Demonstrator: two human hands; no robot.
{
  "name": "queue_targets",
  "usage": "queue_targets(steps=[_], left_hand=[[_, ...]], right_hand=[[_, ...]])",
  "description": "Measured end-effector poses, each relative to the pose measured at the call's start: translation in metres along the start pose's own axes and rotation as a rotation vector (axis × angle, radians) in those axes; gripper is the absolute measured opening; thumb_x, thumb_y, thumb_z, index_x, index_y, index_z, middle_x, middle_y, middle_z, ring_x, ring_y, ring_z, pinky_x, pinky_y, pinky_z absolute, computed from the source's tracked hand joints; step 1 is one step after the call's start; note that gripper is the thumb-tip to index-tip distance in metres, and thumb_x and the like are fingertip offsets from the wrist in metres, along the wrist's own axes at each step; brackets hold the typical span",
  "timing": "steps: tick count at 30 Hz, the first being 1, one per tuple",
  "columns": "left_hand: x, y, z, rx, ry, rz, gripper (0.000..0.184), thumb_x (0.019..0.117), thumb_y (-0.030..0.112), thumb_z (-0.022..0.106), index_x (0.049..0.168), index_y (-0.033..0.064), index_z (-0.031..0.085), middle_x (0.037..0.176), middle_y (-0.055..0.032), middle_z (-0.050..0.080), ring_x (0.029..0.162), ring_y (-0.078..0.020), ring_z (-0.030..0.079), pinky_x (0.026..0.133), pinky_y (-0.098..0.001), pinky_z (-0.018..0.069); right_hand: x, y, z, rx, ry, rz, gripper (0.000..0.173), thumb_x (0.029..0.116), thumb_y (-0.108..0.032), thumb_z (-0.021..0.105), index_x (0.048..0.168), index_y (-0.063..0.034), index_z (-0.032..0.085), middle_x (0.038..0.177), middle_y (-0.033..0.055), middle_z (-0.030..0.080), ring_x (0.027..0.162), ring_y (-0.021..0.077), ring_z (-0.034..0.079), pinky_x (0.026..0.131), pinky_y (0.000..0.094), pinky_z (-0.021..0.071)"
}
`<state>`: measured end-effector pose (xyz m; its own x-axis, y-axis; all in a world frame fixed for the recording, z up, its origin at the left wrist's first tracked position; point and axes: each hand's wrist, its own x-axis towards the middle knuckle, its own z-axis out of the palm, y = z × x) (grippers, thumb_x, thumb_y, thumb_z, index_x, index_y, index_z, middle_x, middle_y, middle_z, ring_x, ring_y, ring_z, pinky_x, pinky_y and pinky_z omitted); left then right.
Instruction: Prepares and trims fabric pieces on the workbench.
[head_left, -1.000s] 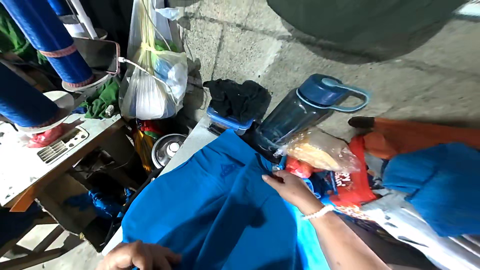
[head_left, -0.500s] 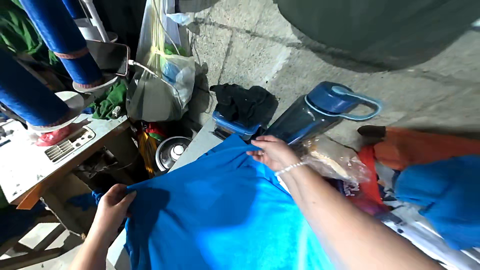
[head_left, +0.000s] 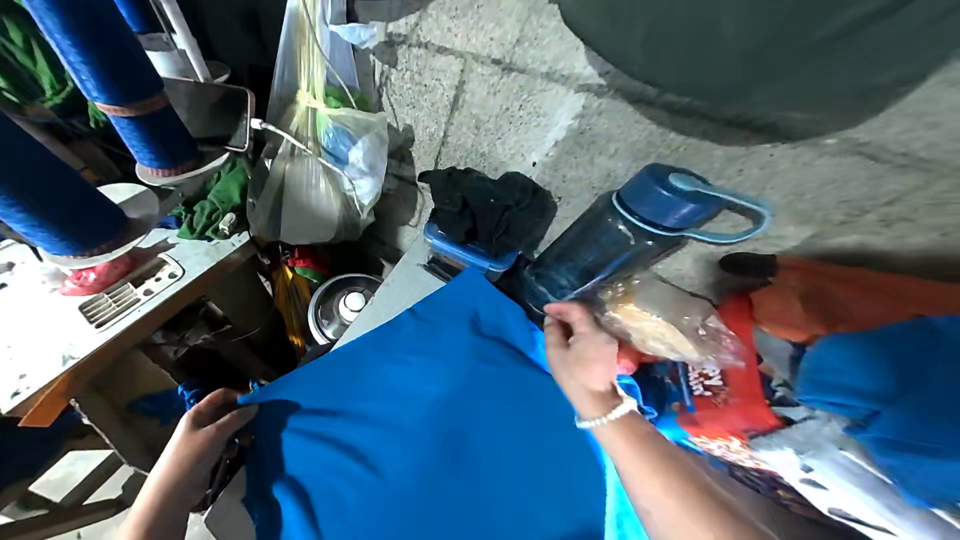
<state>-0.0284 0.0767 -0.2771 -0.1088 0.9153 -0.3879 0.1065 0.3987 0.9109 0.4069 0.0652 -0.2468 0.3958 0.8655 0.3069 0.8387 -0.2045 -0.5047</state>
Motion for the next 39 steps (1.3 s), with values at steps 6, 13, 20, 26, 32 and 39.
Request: queue_targets(steps=[6,13,20,26,32,39], left_hand=[[0.001,-0.002,0.0,0.079,0.012,-0.042,0.005,0.0984,-0.005,0.056,0.1,-0.0007,0.057,0.072,-0.0047,0.061,0.055,-0.0086,0.057,0.051,-0.0216,0.0483],[-0.045,-0.001,0.033,0.926,0.223,0.714,0.04,0.0893,0.011,0.07,0.124,-0.0089,0.065,0.128,-0.0346,0.062,0.121,-0.0592,0.055,0.096,-0.0743,0.0434],[-0.139,-0.049,0.097,1.081,-0.324,0.916,0.074,0.0906,0.069,0.057,0.144,0.0175,0.06,0.155,-0.0206,0.046,0.143,-0.0522,0.039,0.105,-0.0799,0.0298],[-0.19,-0.085,0.086,0.999,-0.32,1.025,0.066,0.0946,0.066,0.052,0.14,0.0189,0.064,0.152,-0.0183,0.052,0.141,-0.0515,0.042,0.104,-0.0815,0.0281],[-0.236,-0.147,0.063,0.759,0.003,1.096,0.046,0.0991,0.053,0.053,0.126,0.019,0.067,0.135,-0.0199,0.063,0.133,-0.0462,0.053,0.107,-0.0684,0.0398],[-0.27,-0.159,0.053,-0.067,-0.026,0.107,0.033,0.1019,0.014,0.056,0.125,-0.009,0.054,0.11,-0.0154,0.066,0.098,-0.0173,0.066,0.087,-0.0349,0.0557]], right_hand=[[-0.014,0.01,0.024,-0.361,-0.359,-0.105,0.042,0.1067,-0.03,0.053,0.141,-0.0084,0.062,0.153,0.0143,0.051,0.146,0.0443,0.037,0.115,0.0651,0.0302],[-0.064,-0.013,0.024,-0.255,-0.154,-0.369,0.049,0.1023,-0.041,0.053,0.129,-0.0028,0.069,0.142,0.0202,0.06,0.138,0.0459,0.048,0.109,0.0654,0.0401],[-0.068,0.036,-0.003,-0.312,-0.275,0.012,0.049,0.1072,-0.034,0.051,0.143,-0.0002,0.058,0.152,0.0247,0.048,0.145,0.0454,0.04,0.113,0.0712,0.0278],[-0.111,0.045,-0.047,-0.315,-0.263,0.237,0.041,0.1083,-0.021,0.05,0.139,0.0049,0.058,0.141,0.0328,0.054,0.136,0.0539,0.045,0.107,0.0723,0.0339],[-0.121,0.024,-0.088,-0.224,-0.279,0.258,0.042,0.1063,-0.016,0.052,0.141,0.0069,0.053,0.135,0.0418,0.053,0.128,0.0624,0.048,0.102,0.0771,0.0355],[-0.202,-0.043,-0.102,0.125,-0.486,-0.408,0.021,0.0988,-0.003,0.062,0.117,0.004,0.07,0.117,0.0237,0.068,0.106,0.0398,0.068,0.09,0.059,0.0557]])
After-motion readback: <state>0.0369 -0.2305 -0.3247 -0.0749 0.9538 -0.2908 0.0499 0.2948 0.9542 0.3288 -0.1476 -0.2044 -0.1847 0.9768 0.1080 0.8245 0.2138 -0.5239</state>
